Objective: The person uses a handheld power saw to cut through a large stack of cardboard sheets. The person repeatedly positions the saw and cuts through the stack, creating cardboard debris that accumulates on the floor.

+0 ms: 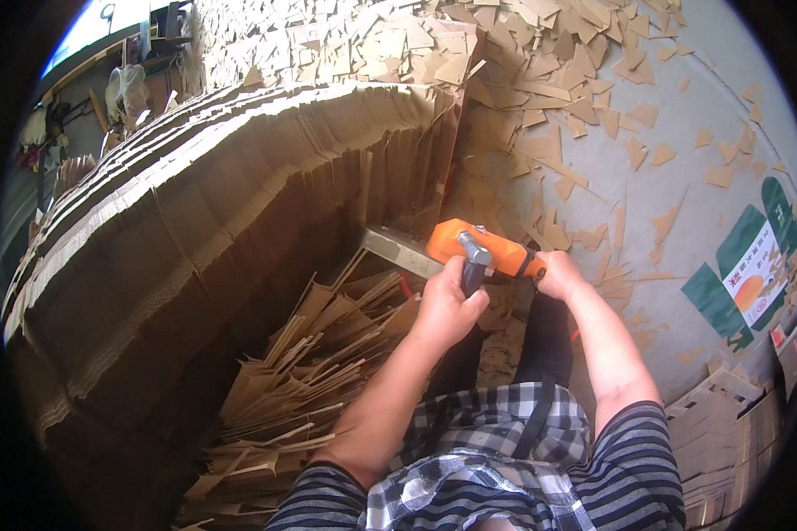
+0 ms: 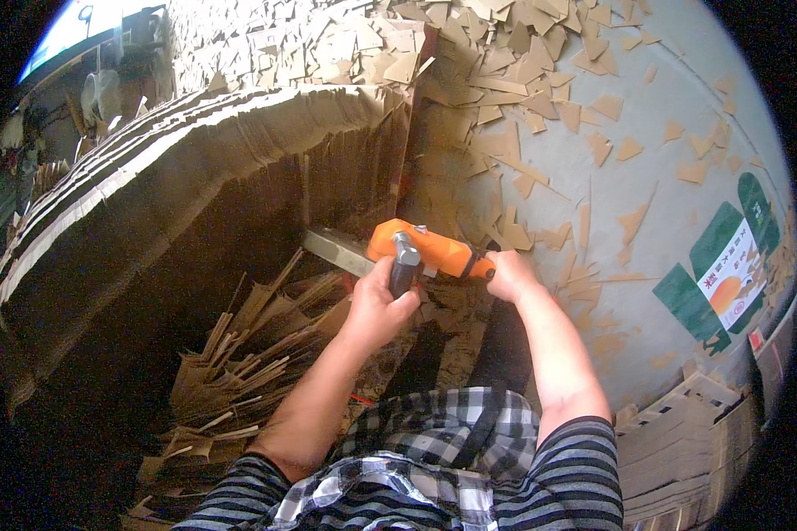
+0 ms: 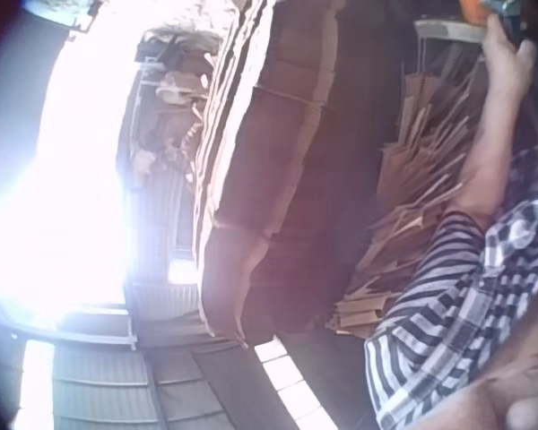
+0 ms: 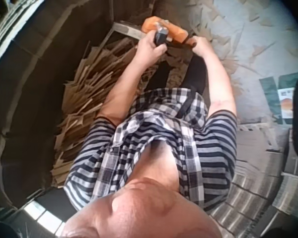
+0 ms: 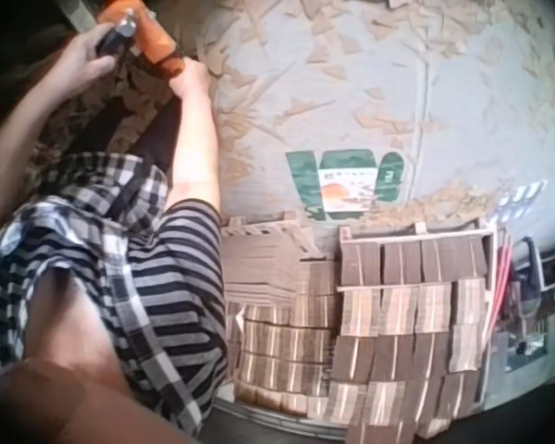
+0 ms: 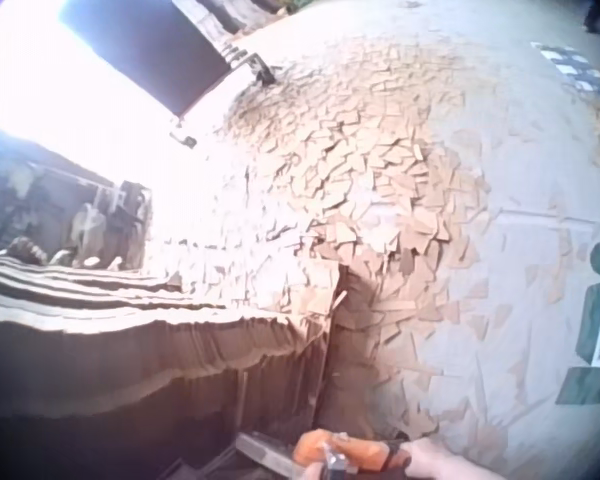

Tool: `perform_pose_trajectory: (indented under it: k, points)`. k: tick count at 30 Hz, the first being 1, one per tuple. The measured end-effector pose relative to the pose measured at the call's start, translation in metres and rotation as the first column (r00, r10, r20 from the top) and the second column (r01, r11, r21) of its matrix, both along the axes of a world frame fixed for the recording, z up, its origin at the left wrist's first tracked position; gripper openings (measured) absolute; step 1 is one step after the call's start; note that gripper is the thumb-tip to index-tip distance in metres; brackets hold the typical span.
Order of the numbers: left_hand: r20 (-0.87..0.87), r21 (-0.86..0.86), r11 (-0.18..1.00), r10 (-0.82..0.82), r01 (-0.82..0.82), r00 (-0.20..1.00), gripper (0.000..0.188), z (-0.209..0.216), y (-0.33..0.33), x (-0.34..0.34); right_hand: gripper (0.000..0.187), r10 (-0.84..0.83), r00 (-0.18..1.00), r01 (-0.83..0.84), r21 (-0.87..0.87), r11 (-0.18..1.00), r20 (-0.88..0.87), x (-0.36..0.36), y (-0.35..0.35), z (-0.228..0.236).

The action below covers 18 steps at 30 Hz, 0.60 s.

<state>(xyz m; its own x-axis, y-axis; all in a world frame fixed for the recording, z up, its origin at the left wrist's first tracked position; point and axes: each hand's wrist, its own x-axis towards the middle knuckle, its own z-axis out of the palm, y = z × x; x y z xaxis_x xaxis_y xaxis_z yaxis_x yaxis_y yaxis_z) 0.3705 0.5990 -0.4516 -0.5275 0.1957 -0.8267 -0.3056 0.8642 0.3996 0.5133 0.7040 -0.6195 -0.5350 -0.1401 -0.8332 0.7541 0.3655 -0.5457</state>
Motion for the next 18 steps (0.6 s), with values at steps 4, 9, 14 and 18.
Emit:
perform_pose_trajectory:
  k: [4,9,14,18]
  points:
    - [-0.021,-0.001,0.998,-0.063,0.063,0.998,0.028,-0.015,-0.007,0.002,0.020,0.031,0.999,-0.031,0.050,0.998,0.008,0.012,-0.001,-0.009]
    - [0.005,0.007,0.997,-0.076,0.076,0.997,0.027,-0.009,-0.008,0.013,0.018,-0.021,0.999,0.024,0.100,0.995,-0.026,0.026,-0.002,0.003]
    - [-0.138,-0.086,0.974,-0.222,0.212,0.965,0.024,0.019,0.012,0.012,0.024,-0.070,0.993,0.072,0.023,0.997,-0.091,0.006,0.003,-0.003]
    - [-0.143,-0.098,0.975,-0.211,0.199,0.967,0.025,0.010,0.010,-0.006,0.025,-0.073,0.997,0.074,0.015,0.997,-0.023,-0.009,0.007,-0.004]
